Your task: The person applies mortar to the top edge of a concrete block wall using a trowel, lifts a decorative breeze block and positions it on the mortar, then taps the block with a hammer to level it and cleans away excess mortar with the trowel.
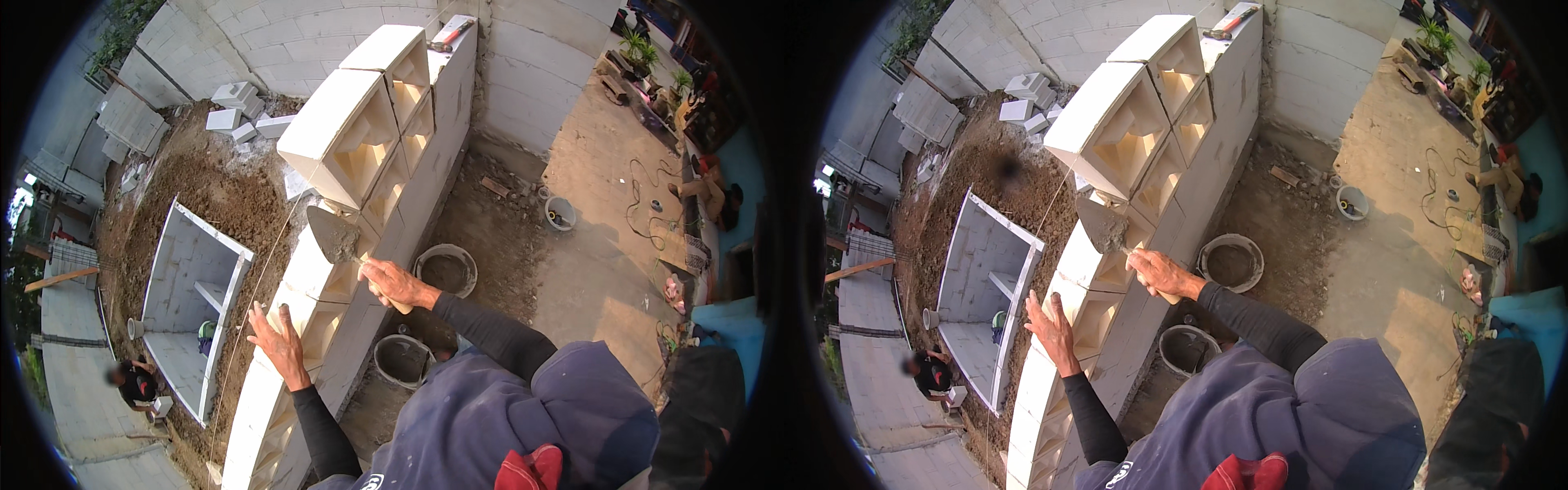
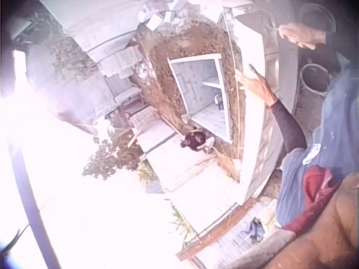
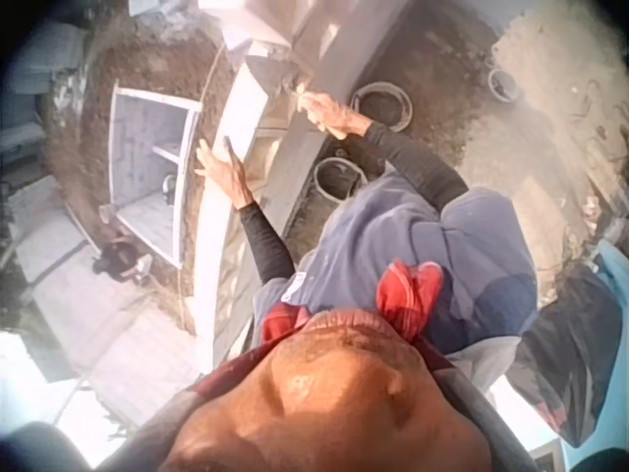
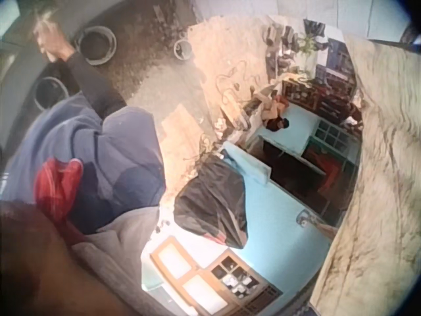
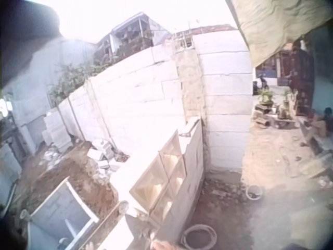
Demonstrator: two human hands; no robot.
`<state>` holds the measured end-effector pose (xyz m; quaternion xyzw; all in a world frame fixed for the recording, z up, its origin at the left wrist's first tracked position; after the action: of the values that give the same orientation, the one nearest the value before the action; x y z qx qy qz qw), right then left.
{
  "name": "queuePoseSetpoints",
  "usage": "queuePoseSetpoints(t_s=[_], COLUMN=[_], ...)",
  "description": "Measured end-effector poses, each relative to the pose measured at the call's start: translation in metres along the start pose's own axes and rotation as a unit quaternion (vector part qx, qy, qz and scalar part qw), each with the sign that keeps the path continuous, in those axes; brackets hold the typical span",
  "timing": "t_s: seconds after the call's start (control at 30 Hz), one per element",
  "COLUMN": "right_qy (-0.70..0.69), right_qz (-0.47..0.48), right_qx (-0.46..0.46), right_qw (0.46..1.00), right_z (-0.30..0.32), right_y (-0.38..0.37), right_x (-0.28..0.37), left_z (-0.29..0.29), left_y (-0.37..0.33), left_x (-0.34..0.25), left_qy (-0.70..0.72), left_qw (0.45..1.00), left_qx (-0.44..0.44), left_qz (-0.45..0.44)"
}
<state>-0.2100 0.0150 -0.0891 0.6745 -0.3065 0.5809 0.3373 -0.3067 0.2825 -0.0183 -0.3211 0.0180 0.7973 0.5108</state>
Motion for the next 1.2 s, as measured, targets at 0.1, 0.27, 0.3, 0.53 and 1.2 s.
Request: queuePoseSetpoints(t_s=[0.1,0.27,0.3,0.53,1.2], right_qy=[0.044,0.067,0.085,0.344,0.765], right_qz=[-0.062,-0.151,-0.144,-0.005,0.043], right_qx=[0.028,-0.066,-0.108,-0.304,0.022], right_qw=[0.997,0.984,0.980,0.889,0.643], right_z=[0.012,0.064,0.079,0.233,0.261], right_y=[0.052,0.146,0.153,0.144,-0.029], right_x=[-0.036,-0.061,-0.045,0.095,0.380], left_z=[-0.003,-0.001,0.000,-0.014,-0.088], left_y=[0.000,0.001,0.003,-0.027,-0.108], left_x=[-0.002,-0.007,-0.008,-0.105,-0.221], left_qy=[0.010,0.007,0.012,0.158,0.411], left_qw=[1.000,1.000,1.000,0.987,0.910], left_qx=[0.004,0.009,0.004,0.038,0.029], left_qz=[0.003,0.018,0.018,-0.009,-0.045])
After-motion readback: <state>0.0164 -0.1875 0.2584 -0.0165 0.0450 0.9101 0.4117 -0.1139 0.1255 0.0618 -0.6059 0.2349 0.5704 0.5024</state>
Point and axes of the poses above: each hand's wrist, its own y-axis away from the middle knuckle, its own z-axis out of the back of the hand, x = y × z, the point moved 6 cm from there along -y, towards the middle knuckle, and after that the axes turned 7 degrees about y, right-handed, at the moved point
